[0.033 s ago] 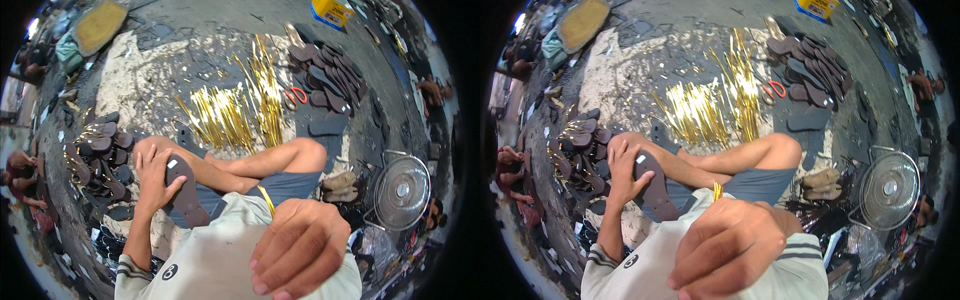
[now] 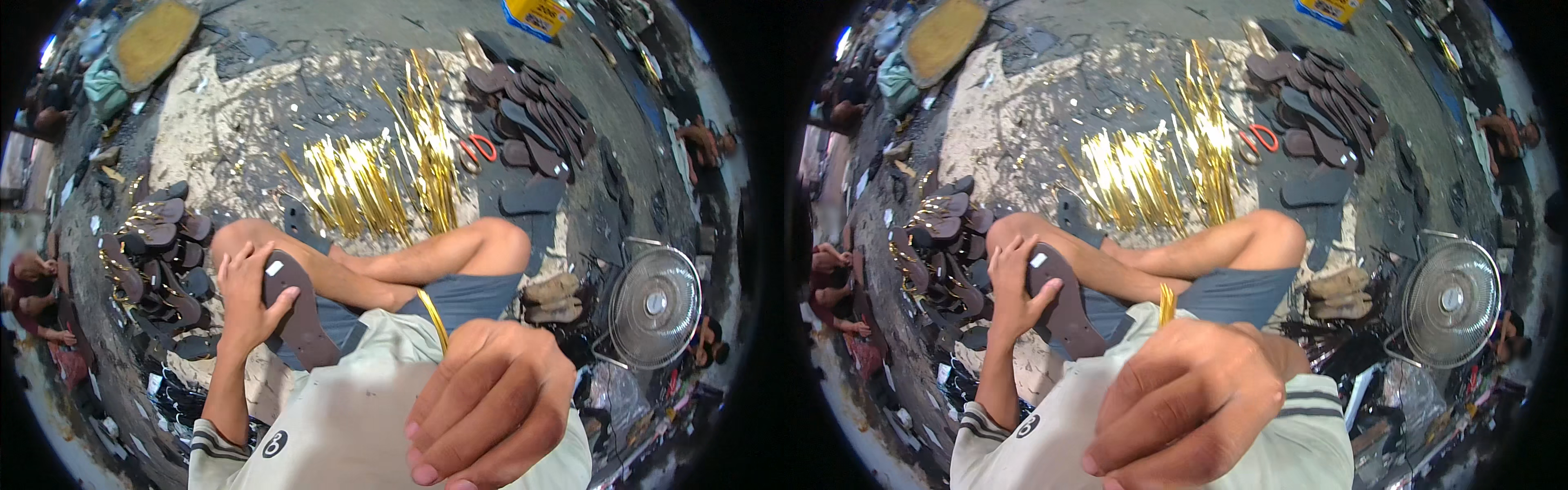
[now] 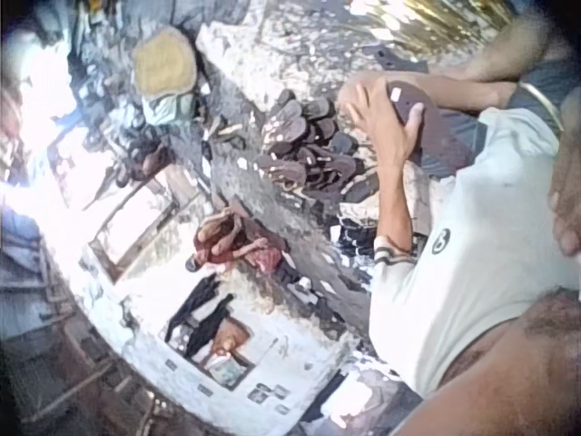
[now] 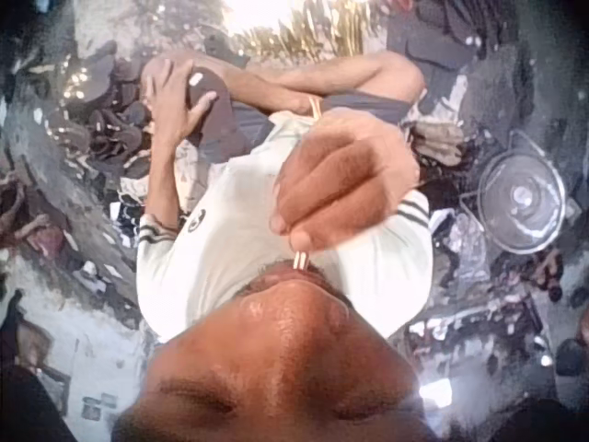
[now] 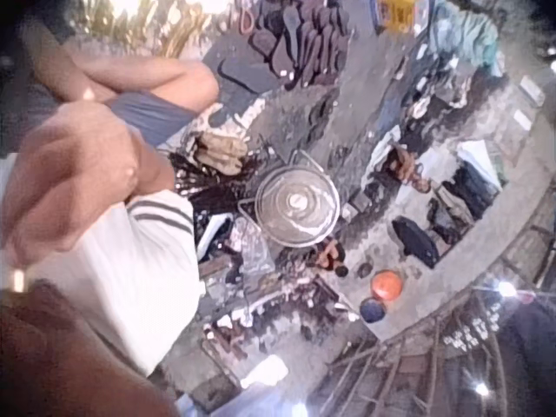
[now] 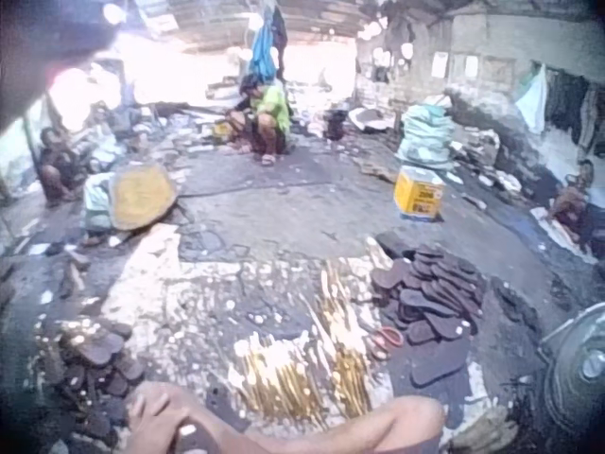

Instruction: The person sits on the floor and repeatedly picks up a dark brown sandal sole and a gold metallic strap. They insert the strap through the sole and secure it, then place the finished sandal aside. The process is repeated for multiple units.

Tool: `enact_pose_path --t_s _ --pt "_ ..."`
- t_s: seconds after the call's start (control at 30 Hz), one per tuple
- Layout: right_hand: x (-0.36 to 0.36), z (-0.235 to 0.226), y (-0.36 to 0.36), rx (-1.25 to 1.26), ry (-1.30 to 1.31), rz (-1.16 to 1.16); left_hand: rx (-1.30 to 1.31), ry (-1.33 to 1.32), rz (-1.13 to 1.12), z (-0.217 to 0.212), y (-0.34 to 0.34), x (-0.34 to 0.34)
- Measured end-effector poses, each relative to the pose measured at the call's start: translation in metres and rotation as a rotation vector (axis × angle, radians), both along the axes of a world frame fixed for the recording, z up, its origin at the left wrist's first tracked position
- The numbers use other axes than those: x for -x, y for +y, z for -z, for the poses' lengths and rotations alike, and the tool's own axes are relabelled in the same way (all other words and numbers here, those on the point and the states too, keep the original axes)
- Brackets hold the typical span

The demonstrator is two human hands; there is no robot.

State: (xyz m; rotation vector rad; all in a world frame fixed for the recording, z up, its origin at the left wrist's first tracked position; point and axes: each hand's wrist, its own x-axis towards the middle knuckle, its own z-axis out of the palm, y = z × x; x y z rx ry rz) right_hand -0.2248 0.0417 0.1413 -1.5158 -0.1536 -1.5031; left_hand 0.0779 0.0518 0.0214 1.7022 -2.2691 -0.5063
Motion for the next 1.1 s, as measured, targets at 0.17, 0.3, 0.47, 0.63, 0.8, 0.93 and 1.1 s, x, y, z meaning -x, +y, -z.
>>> enact_pose_path --t_s 0.17,0.3,0.47,0.63,0.8,0.93,1.1 --pt "-0.002 -0.009 0.002 0.030 0.024 0.080 -0.446 0.960 -0.381 -0.020 0.021 0.016" --pt "-0.001 -0.007 -0.009 -0.032 0.358 0.111 -0.368 0.974 -0.469 -0.033 -0.013 0.014" --pt "-0.043 0.077 -0.032 -0.353 0.756 0.692 -0.221 0.982 -0.135 -0.046 -0.051 0.055" --pt "-0.048 0.079 -0.032 -0.221 0.934 0.852 -0.104 0.747 -0.066 -0.052 -0.049 0.063" --pt "-0.053 0.079 -0.032 -0.172 0.997 0.893 0.161 0.704 -0.057 -0.030 -0.050 0.077" --pt "-0.054 0.096 -0.040 -0.179 0.981 0.939 0.174 0.601 -0.047 -0.024 -0.041 0.089" --pt "-0.051 0.121 -0.057 -0.167 0.886 0.930 0.081 0.699 -0.032 -0.010 -0.058 0.081"
